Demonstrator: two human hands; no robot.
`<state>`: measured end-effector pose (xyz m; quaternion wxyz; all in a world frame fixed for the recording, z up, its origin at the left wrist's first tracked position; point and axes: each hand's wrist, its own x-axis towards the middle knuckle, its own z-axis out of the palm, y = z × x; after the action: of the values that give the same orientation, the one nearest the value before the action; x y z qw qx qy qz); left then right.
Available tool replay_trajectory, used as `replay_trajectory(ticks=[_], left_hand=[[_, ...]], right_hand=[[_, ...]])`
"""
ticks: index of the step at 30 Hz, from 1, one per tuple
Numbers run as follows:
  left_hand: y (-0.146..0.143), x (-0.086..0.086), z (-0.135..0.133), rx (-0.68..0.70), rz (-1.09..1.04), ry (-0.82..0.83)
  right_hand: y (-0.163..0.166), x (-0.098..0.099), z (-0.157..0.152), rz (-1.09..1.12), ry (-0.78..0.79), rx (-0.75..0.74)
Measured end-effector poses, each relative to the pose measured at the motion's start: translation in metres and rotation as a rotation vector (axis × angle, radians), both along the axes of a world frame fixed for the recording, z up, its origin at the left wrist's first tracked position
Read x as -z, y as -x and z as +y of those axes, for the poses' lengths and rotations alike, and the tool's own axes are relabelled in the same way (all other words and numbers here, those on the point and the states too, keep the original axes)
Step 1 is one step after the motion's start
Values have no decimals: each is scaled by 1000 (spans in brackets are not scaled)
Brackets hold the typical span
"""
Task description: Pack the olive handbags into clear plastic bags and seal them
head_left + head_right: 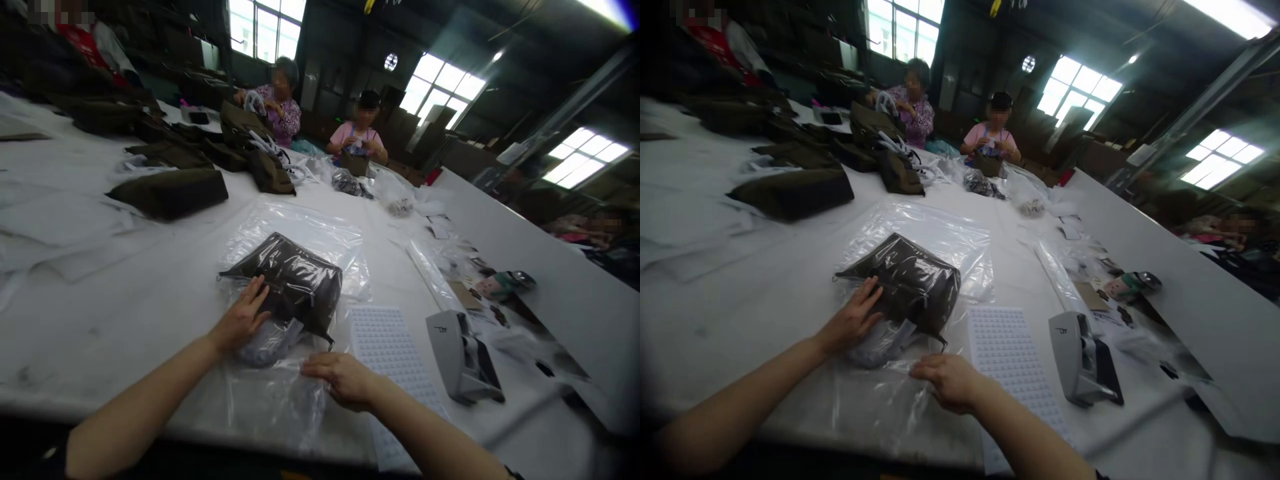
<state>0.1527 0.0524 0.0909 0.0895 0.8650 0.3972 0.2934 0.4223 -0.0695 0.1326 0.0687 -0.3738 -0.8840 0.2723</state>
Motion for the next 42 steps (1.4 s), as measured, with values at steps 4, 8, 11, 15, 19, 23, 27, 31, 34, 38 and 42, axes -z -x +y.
replay_trajectory(ticks=[4,8,11,15,19,23,27,31,34,38,42], left_hand=[[41,-25,-46,81,-77,274],[63,-14,-112,106,-74,526],[70,-4,-130,-149,-258,737],[80,-1,-128,-322,-370,881],[84,3,-128,-351,-388,934],[84,10,-127,-343,-386,943],[96,16,-121,-279,-405,997],[101,-9,-112,-312,-301,800],[79,-33,-99,-256,-246,252],[42,-17,-82,32,14,-253],[21,23,-69,49,19,-339]], right_hand=[[25,-32,14,3,219,200],[35,-45,20,151,352,189],[44,-51,13,247,569,211],[69,-56,-3,165,540,363],[94,-58,-8,5,17,498],[108,-57,8,59,-153,513],[112,-49,36,27,-208,572],[116,-42,56,-101,-167,682],[119,-38,62,-196,-226,622],[120,-31,67,-238,-319,556],[120,-26,65,-288,-299,496]])
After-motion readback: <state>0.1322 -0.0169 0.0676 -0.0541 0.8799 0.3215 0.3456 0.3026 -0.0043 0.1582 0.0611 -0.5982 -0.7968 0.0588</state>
